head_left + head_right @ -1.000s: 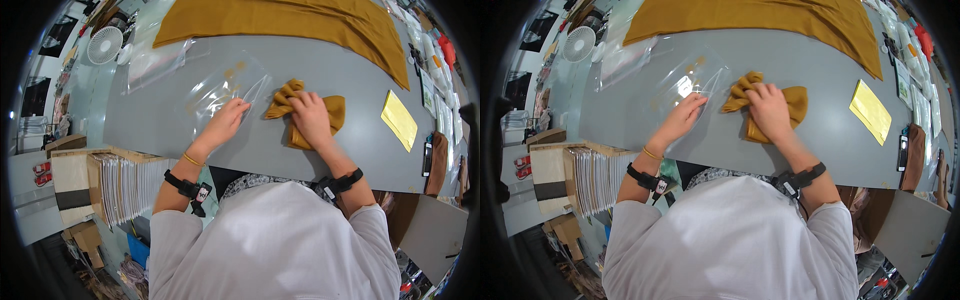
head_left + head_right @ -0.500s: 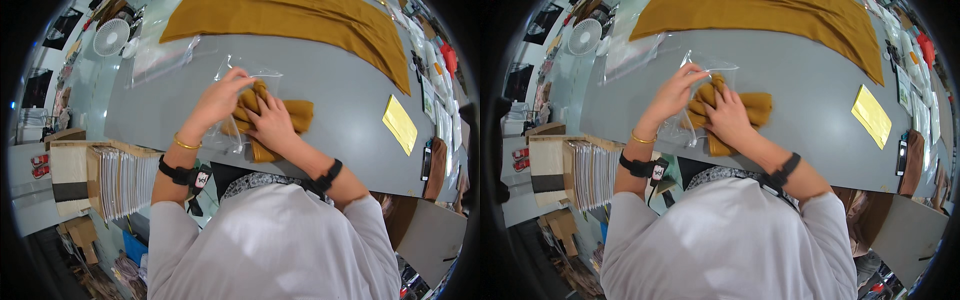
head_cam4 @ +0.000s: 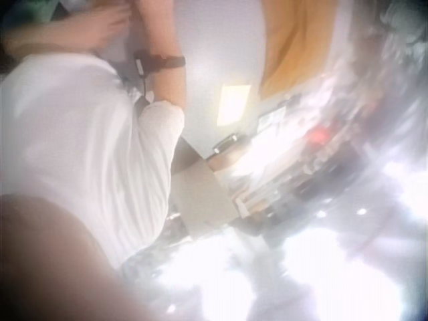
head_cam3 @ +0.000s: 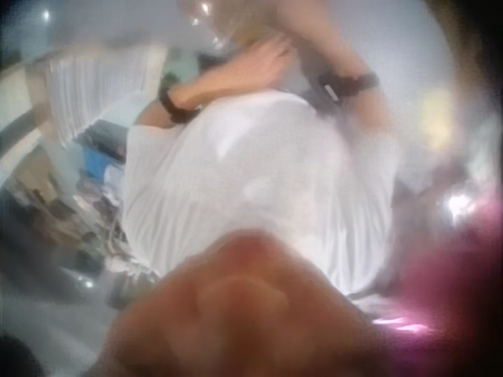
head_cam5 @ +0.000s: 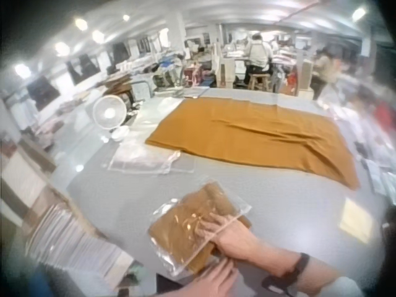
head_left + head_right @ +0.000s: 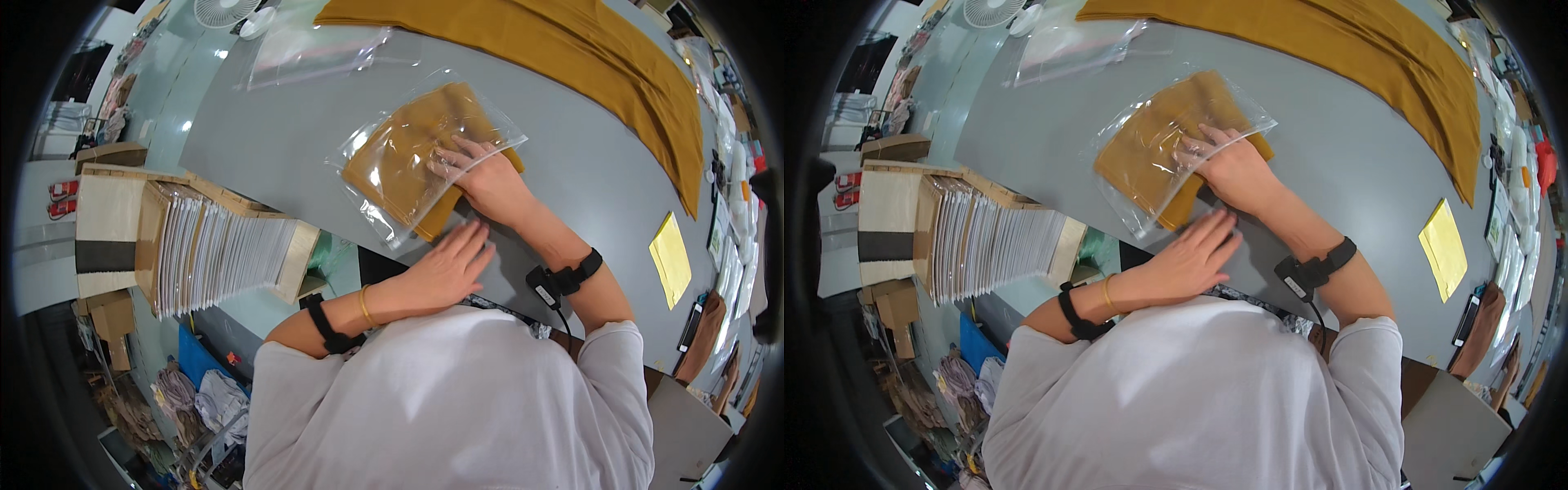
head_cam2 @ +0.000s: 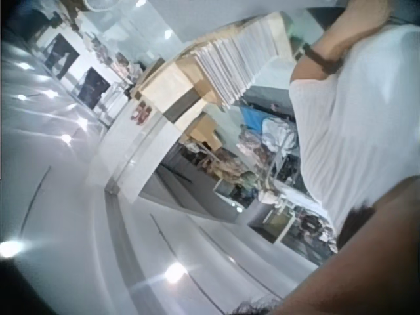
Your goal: The person folds mustard-colored garments on a table, places each folded piece into a clear plastic bag, seals the bag, and affixes a yellow label. The process is repeated for multiple garments.
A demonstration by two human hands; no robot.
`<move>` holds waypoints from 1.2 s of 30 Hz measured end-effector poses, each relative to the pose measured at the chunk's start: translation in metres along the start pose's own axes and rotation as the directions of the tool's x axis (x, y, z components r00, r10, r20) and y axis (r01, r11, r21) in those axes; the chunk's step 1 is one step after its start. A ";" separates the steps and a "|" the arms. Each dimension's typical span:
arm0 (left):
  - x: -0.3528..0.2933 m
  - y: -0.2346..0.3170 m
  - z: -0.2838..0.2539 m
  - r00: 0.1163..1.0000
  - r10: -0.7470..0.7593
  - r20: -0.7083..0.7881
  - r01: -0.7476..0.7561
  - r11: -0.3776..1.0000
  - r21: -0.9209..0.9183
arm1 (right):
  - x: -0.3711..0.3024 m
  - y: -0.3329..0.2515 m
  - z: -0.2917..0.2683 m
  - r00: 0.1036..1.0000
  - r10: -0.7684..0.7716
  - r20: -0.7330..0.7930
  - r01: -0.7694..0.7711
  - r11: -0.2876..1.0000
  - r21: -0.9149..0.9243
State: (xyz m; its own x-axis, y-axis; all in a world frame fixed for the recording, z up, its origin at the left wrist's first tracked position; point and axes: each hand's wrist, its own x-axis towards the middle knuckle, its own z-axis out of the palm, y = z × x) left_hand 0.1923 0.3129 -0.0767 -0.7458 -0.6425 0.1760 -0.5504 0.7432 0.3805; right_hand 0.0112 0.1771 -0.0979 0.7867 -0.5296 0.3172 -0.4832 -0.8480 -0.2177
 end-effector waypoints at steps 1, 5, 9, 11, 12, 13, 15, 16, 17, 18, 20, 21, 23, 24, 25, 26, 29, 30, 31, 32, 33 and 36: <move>0.000 -0.003 0.010 0.996 -0.079 -0.039 0.081 0.996 0.026 | 0.009 -0.004 0.004 0.996 0.037 0.081 -0.037 0.999 0.005; -0.002 -0.016 0.014 0.896 -0.422 0.135 0.439 0.886 -0.146 | 0.039 -0.035 0.004 0.979 0.144 0.146 -0.145 0.989 -0.009; -0.011 -0.020 0.005 0.967 -0.244 -0.076 0.251 0.963 0.100 | 0.056 -0.040 0.009 0.990 0.121 0.075 -0.117 0.992 -0.054; -0.013 -0.022 0.007 0.952 -0.305 -0.031 0.306 0.951 0.044 | 0.051 -0.029 0.015 0.982 0.087 0.170 -0.082 0.996 -0.032; -0.014 -0.022 0.010 0.955 -0.297 -0.020 0.298 0.953 0.045 | 0.044 -0.024 0.016 0.948 0.104 0.302 -0.112 0.994 0.009; -0.014 -0.022 0.011 0.942 -0.333 0.035 0.331 0.942 0.048 | 0.036 -0.018 0.018 0.978 0.046 0.203 -0.056 0.997 0.044; -0.015 -0.021 0.006 0.969 -0.246 0.009 0.246 0.967 -0.065 | 0.023 -0.009 0.020 0.978 -0.009 0.207 -0.010 0.996 0.091; -0.015 -0.022 -0.002 0.984 -0.179 -0.005 0.177 0.978 -0.111 | 0.018 -0.005 0.018 0.991 -0.043 0.126 0.042 0.999 0.013; -0.012 -0.026 -0.011 0.994 -0.098 -0.050 0.088 0.983 -0.161 | 0.014 -0.005 0.016 0.990 -0.010 0.139 0.009 1.000 0.010; -0.013 -0.029 -0.024 0.993 0.092 -0.069 -0.102 0.982 -0.158 | 0.010 -0.006 0.012 0.990 0.013 0.141 -0.012 1.000 -0.008; -0.015 -0.045 -0.057 0.965 0.049 -0.258 -0.068 0.995 -0.066 | 0.009 -0.012 0.007 0.987 0.055 0.149 -0.038 0.993 -0.115; -0.017 -0.057 -0.072 0.918 0.089 -0.386 -0.096 0.995 0.003 | 0.011 -0.015 0.005 0.973 0.089 0.214 -0.059 0.988 -0.142; -0.013 -0.100 -0.092 0.908 -0.244 -0.339 0.255 0.967 -0.011 | 0.019 -0.021 0.004 0.943 0.157 0.293 -0.104 0.976 -0.189; -0.006 -0.117 -0.088 0.941 -0.180 -0.286 0.217 0.971 0.102 | 0.025 -0.022 0.006 0.955 0.138 0.264 -0.098 0.982 -0.161; -0.003 -0.131 -0.085 0.937 -0.190 -0.292 0.242 0.958 0.153 | 0.031 -0.023 0.009 0.971 0.115 0.211 -0.077 0.980 -0.183; -0.003 -0.139 -0.079 0.975 -0.113 -0.193 0.145 0.977 0.159 | 0.036 -0.024 0.013 0.974 0.110 0.198 -0.069 0.977 -0.202; -0.001 -0.154 -0.058 0.997 -0.065 -0.044 0.068 0.996 0.055 | 0.042 -0.029 0.027 0.984 0.092 0.152 -0.061 0.978 -0.199; -0.001 -0.154 -0.053 0.995 -0.074 -0.061 0.076 0.997 0.020 | 0.040 -0.034 0.031 0.980 0.104 0.167 -0.067 0.974 -0.216; -0.003 -0.153 -0.051 0.993 -0.084 -0.076 0.084 0.996 -0.015 | 0.037 -0.038 0.034 0.988 0.087 0.130 -0.059 0.976 -0.210; -0.004 -0.152 -0.049 0.992 -0.095 -0.085 0.091 0.994 -0.054 | 0.034 -0.044 0.036 0.989 0.070 0.131 -0.044 0.980 -0.196; -0.005 -0.150 -0.050 0.990 -0.108 -0.091 0.099 0.991 -0.093 | 0.030 -0.049 0.037 0.984 0.075 0.161 -0.045 0.982 -0.181; -0.007 -0.148 -0.055 0.990 -0.124 -0.064 0.113 0.982 -0.151 | 0.024 -0.063 0.038 0.984 0.047 0.170 -0.027 0.993 -0.118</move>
State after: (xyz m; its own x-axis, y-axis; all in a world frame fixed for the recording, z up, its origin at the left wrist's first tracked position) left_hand 0.2999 0.1973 -0.0839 -0.6462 -0.7404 0.1850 -0.5686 0.6288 0.5304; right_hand 0.0752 0.2184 -0.1113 0.8168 -0.5584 0.1450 -0.5466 -0.8294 -0.1154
